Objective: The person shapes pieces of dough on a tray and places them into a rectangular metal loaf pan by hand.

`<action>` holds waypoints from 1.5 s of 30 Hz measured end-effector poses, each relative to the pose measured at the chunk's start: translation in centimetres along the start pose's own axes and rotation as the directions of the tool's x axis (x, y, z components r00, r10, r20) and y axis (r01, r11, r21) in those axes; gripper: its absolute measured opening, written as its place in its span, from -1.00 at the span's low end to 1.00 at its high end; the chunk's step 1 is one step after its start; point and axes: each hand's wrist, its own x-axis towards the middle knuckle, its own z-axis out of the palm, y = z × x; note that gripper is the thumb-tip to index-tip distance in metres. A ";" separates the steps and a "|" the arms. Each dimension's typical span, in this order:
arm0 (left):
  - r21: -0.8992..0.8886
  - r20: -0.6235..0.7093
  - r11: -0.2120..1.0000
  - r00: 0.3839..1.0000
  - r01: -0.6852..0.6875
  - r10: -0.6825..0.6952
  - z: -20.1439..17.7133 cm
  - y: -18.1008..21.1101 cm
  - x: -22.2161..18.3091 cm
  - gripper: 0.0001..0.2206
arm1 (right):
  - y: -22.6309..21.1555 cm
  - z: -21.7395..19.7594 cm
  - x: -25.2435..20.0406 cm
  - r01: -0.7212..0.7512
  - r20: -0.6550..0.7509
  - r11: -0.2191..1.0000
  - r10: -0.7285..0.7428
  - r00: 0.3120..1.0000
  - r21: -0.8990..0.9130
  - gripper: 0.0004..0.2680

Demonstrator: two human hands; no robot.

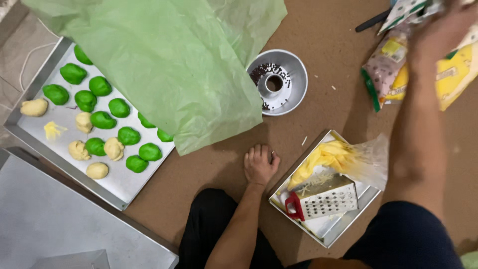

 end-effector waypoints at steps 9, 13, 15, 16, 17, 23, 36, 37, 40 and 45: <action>0.040 0.008 0.999 0.999 -0.034 0.034 -0.7 0.0 0.3 -0.79 | -11.1 3.5 -1.1 -0.579 0.657 0.809 0.385 0.648 0.097 -0.86; 0.014 0.047 1.000 0.999 -0.007 0.007 -0.3 -0.3 0.2 -0.80 | -11.5 4.3 -1.6 -0.741 0.592 0.661 0.553 0.586 0.117 -0.96; 0.014 0.037 1.000 0.999 -0.001 0.001 0.0 -0.3 0.0 -0.81 | -10.6 3.6 -2.6 -0.750 0.565 0.640 0.561 0.605 0.168 -0.92; 0.000 0.031 1.000 1.000 -0.002 0.002 0.2 -0.3 -0.1 -0.82 | -10.1 3.0 -3.3 -0.717 0.558 0.594 0.477 0.679 0.365 -0.90; -0.010 0.029 1.000 1.000 -0.001 0.001 0.2 -0.4 -0.4 -0.82 | -9.7 2.2 -4.3 -0.662 0.535 0.515 0.394 0.747 0.545 -0.88; 0.031 0.018 0.999 1.000 -0.013 0.013 0.8 -0.8 -0.9 -0.82 | -4.0 -6.0 -12.4 -0.646 0.597 0.383 0.255 0.761 0.660 -0.89; -0.317 0.203 0.947 0.979 0.058 0.008 -4.7 -1.1 0.7 -0.68 | -2.3 -15.3 -14.4 -0.510 0.525 0.787 0.288 0.801 0.347 -0.65; -0.541 0.344 0.781 0.930 0.311 -0.132 -5.6 -1.0 1.0 -0.71 | -3.4 -17.0 -14.9 -0.509 0.466 0.710 0.282 0.839 0.487 -0.69; -0.661 0.597 0.443 0.782 0.606 -0.178 -9.3 -1.8 0.1 -0.59 | -9.3 -22.1 -17.9 -0.553 0.537 0.418 0.167 0.827 0.721 -0.70; -0.677 0.597 0.357 0.764 0.644 -0.245 -12.9 -1.3 -3.4 -0.57 | -14.3 -26.6 -20.1 -0.714 0.720 0.130 -0.001 0.694 0.688 -0.72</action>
